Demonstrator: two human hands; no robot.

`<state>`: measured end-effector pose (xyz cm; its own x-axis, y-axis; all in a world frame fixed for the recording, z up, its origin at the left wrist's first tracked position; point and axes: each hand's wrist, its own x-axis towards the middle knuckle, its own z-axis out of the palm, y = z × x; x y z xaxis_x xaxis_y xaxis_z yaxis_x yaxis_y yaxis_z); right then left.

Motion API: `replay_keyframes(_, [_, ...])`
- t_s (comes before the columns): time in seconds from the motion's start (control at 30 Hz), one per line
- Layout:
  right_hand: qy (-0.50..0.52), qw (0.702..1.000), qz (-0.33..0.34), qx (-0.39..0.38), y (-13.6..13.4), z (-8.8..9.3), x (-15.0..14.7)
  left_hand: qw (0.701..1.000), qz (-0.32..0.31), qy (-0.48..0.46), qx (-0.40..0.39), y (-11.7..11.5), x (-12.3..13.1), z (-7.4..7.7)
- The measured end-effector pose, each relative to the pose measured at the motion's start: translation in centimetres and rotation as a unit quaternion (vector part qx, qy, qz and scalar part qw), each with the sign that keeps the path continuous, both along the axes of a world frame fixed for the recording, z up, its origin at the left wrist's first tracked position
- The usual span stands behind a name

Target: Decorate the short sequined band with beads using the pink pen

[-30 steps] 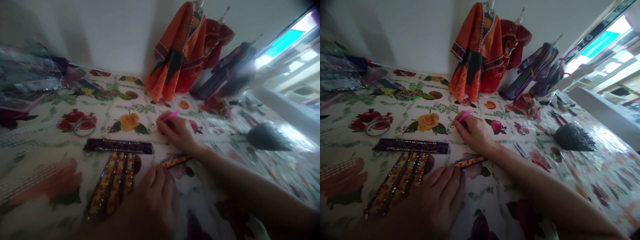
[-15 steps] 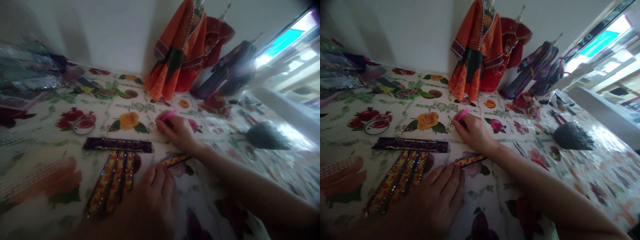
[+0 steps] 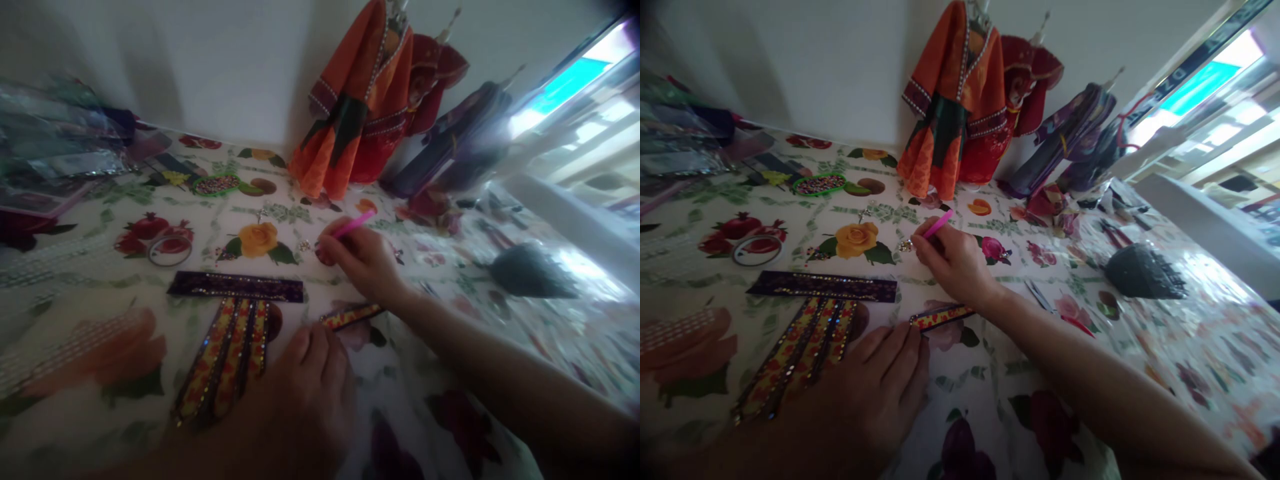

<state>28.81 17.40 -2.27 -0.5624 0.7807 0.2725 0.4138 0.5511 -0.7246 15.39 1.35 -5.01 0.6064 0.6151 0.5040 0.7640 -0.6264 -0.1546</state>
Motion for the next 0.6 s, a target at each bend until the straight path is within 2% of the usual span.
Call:
replay_keyframes(0.13, [0.037,0.999,0.001,-0.034,-1.8,1.1,0.8,1.0,-0.017,0.018,-0.013,0.0,-0.1,0.4])
replay_keyframes(0.33, [0.025,0.997,-0.038,-0.058,-5.9,2.9,2.9,0.999,0.002,0.001,-0.046,-0.4,0.2,-0.1])
replay_keyframes(0.47, [0.012,0.996,-0.04,-0.075,-7.6,2.4,4.0,0.999,-0.004,0.012,-0.05,-0.5,0.3,-0.1])
replay_keyframes(0.6, [-0.023,0.998,-0.04,-0.038,-8.2,1.4,4.5,0.999,0.002,0.014,-0.045,-0.5,0.1,0.2])
